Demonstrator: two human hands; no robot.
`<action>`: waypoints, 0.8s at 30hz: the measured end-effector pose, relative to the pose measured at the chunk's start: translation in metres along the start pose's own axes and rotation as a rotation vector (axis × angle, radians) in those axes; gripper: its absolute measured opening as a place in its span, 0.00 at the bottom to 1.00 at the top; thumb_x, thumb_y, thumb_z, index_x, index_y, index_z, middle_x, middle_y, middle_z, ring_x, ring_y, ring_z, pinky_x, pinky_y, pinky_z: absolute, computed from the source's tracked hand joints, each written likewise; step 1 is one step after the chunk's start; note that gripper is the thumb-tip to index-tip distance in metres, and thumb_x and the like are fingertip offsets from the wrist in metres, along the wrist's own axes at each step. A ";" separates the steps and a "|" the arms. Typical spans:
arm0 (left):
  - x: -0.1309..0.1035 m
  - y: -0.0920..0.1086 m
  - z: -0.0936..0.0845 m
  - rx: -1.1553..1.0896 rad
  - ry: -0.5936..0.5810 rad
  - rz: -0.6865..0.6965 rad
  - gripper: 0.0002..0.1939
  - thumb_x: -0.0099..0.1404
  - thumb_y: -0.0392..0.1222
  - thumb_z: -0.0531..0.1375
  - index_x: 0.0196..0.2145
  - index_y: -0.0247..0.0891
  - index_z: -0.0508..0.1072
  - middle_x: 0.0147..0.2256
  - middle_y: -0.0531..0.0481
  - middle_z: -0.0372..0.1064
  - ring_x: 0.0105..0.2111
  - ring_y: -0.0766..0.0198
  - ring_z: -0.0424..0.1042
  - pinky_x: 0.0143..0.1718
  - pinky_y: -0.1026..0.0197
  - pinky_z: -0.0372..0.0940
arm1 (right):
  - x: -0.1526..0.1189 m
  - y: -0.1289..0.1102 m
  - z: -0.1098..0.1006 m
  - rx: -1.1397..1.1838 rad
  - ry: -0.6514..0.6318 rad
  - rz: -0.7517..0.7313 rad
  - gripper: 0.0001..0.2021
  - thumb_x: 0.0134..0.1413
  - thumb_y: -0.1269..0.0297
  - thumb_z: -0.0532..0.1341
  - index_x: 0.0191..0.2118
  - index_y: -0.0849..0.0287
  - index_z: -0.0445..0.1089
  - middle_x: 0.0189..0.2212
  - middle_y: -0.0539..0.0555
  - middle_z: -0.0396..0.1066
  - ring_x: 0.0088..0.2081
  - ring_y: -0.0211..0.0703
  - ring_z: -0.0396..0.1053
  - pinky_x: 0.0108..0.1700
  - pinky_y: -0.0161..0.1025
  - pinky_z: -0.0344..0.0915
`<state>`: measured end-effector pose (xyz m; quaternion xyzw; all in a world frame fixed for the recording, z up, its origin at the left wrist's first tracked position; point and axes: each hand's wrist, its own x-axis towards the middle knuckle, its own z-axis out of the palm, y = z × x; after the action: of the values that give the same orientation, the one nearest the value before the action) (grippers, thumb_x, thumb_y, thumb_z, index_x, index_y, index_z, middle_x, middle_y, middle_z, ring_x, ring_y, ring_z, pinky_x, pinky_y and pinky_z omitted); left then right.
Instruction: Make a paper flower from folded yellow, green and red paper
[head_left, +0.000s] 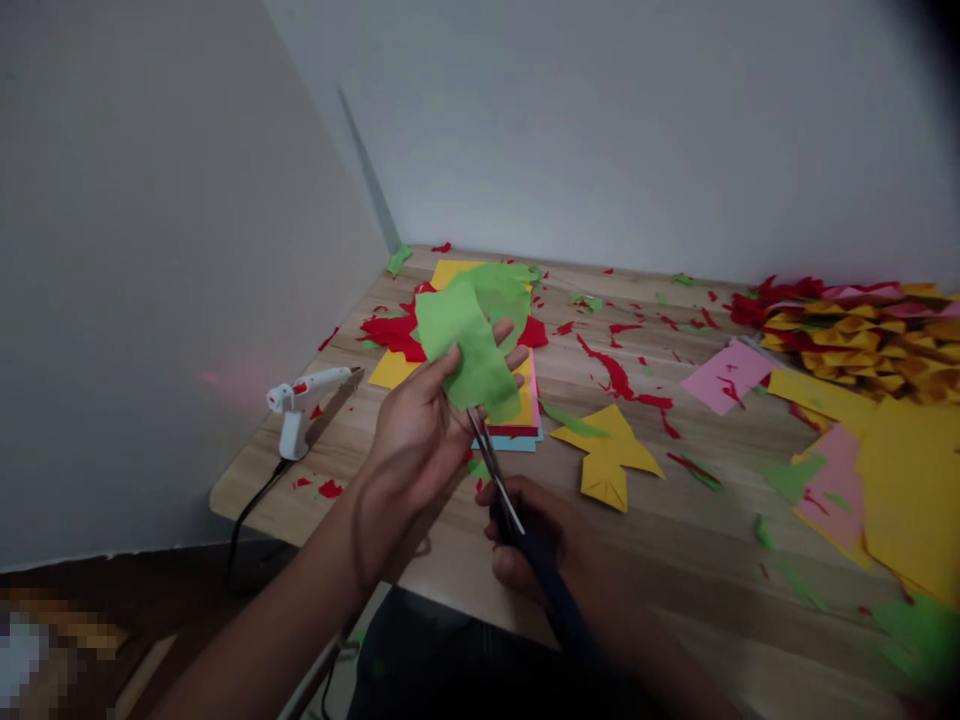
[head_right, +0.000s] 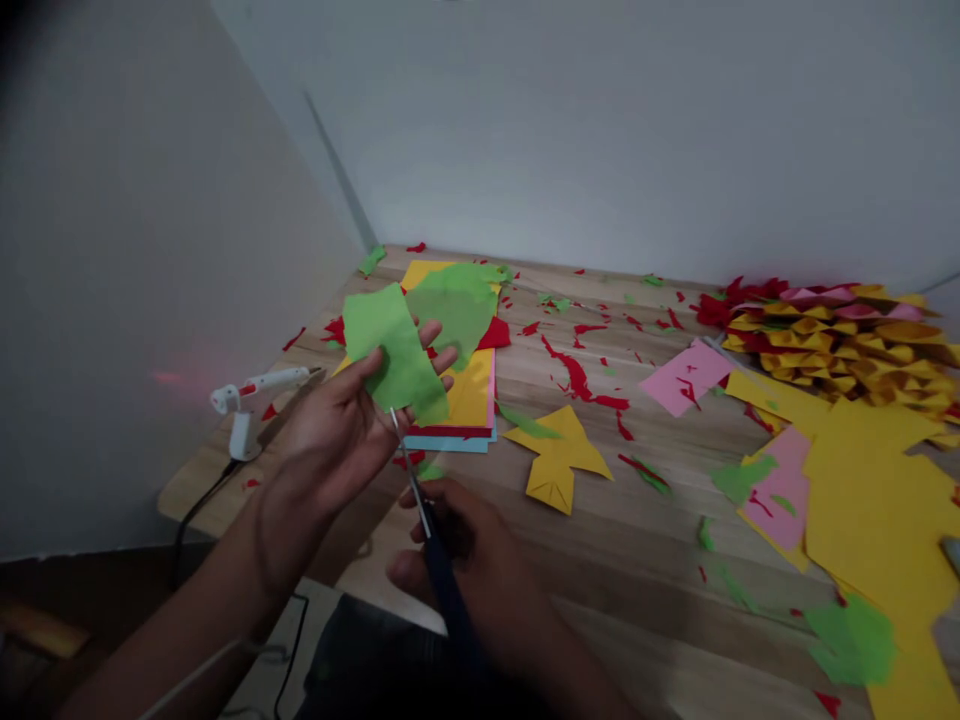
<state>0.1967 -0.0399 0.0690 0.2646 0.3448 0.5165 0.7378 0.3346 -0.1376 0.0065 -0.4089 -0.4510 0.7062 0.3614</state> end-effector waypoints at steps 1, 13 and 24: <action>-0.002 0.000 0.001 -0.004 0.002 0.008 0.24 0.74 0.41 0.50 0.66 0.39 0.62 0.61 0.42 0.67 0.60 0.45 0.68 0.54 0.47 0.71 | 0.001 -0.002 -0.001 -0.010 0.009 -0.001 0.25 0.44 0.48 0.72 0.46 0.55 0.70 0.34 0.52 0.66 0.37 0.43 0.66 0.38 0.41 0.66; 0.004 0.017 -0.015 0.065 -0.003 0.172 0.24 0.73 0.37 0.52 0.64 0.47 0.64 0.60 0.48 0.69 0.61 0.49 0.67 0.55 0.49 0.70 | -0.020 -0.014 -0.008 -0.356 0.153 0.028 0.24 0.47 0.59 0.71 0.52 0.48 0.71 0.41 0.54 0.72 0.43 0.51 0.70 0.47 0.50 0.67; 0.023 0.016 -0.061 0.329 0.131 0.081 0.17 0.69 0.36 0.59 0.55 0.36 0.73 0.52 0.38 0.75 0.44 0.54 0.80 0.41 0.59 0.78 | 0.052 -0.012 0.003 -1.455 0.231 -0.150 0.20 0.61 0.68 0.58 0.58 0.61 0.68 0.48 0.66 0.72 0.52 0.58 0.66 0.50 0.50 0.67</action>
<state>0.1451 -0.0110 0.0379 0.3611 0.4611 0.4984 0.6392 0.3124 -0.0894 0.0051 -0.5848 -0.7910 0.1548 0.0916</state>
